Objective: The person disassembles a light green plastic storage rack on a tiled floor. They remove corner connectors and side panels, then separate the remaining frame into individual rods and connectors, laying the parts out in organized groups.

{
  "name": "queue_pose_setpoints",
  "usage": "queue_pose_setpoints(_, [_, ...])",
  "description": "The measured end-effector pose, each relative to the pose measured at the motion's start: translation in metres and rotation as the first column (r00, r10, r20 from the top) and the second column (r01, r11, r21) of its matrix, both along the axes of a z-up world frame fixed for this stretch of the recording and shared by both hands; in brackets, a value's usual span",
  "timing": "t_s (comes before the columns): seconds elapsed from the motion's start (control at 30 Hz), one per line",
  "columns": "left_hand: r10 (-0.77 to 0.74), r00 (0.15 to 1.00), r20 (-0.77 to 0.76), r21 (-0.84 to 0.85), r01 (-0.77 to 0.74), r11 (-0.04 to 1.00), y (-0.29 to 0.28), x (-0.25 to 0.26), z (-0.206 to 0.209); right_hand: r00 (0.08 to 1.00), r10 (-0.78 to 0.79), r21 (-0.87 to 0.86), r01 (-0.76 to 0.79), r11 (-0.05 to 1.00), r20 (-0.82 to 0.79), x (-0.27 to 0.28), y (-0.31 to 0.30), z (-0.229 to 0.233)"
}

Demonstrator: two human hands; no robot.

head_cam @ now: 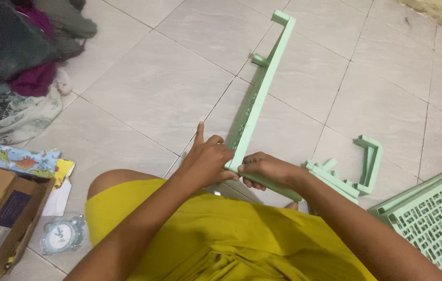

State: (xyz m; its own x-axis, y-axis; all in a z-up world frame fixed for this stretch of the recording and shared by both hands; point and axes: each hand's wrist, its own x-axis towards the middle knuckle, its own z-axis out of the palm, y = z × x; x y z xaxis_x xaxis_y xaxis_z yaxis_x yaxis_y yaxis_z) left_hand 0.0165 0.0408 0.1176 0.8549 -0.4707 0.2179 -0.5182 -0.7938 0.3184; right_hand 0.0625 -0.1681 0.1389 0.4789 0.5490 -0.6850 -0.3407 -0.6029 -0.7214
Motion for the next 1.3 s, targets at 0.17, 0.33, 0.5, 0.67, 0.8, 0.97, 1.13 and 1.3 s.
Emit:
queue_pose_setpoints(0.17, [-0.069, 0.993, -0.099, 0.064, 0.075, 0.995, 0.002, 0.003, -0.001, 0.998, 0.056, 0.009, -0.056, 0.998, 0.024, -0.005, -0.005, 0.005])
queue_pose_setpoints(0.33, [-0.08, 0.991, -0.11, 0.107, 0.092, 0.99, 0.006, 0.009, -0.002, 0.996, 0.025, 0.017, -0.026, 1.0, 0.087, -0.016, 0.0, 0.003])
queue_pose_setpoints(0.5, [-0.091, 0.988, -0.127, 0.108, 0.105, 0.989, 0.011, 0.009, 0.0, 0.991, 0.062, 0.012, -0.064, 0.998, 0.122, -0.018, 0.001, 0.006])
queue_pose_setpoints(0.67, [-0.111, 0.987, -0.119, 0.104, 0.123, 0.987, 0.011, 0.01, 0.001, 0.989, 0.054, -0.045, -0.049, 0.998, 0.138, -0.022, 0.001, 0.006])
queue_pose_setpoints(0.8, [-0.085, 0.983, -0.16, 0.124, 0.105, 0.987, 0.013, 0.01, 0.003, 0.993, 0.048, -0.016, -0.047, 0.999, 0.107, -0.019, 0.002, 0.003])
queue_pose_setpoints(0.97, [-0.067, 0.984, -0.167, 0.086, 0.082, 0.993, 0.012, 0.009, 0.002, 0.994, 0.029, -0.003, -0.029, 1.0, 0.104, -0.015, -0.002, -0.001])
queue_pose_setpoints(1.13, [-0.063, 0.994, -0.086, 0.035, 0.066, 0.997, 0.011, 0.008, -0.002, 0.968, -0.08, -0.048, 0.094, 0.994, 0.239, -0.012, -0.03, -0.013])
queue_pose_setpoints(1.3, [-0.009, 0.996, -0.092, 0.046, 0.013, 0.999, -0.003, 0.007, -0.001, 0.86, -0.195, -0.125, 0.284, 0.951, 0.471, -0.011, -0.077, -0.043])
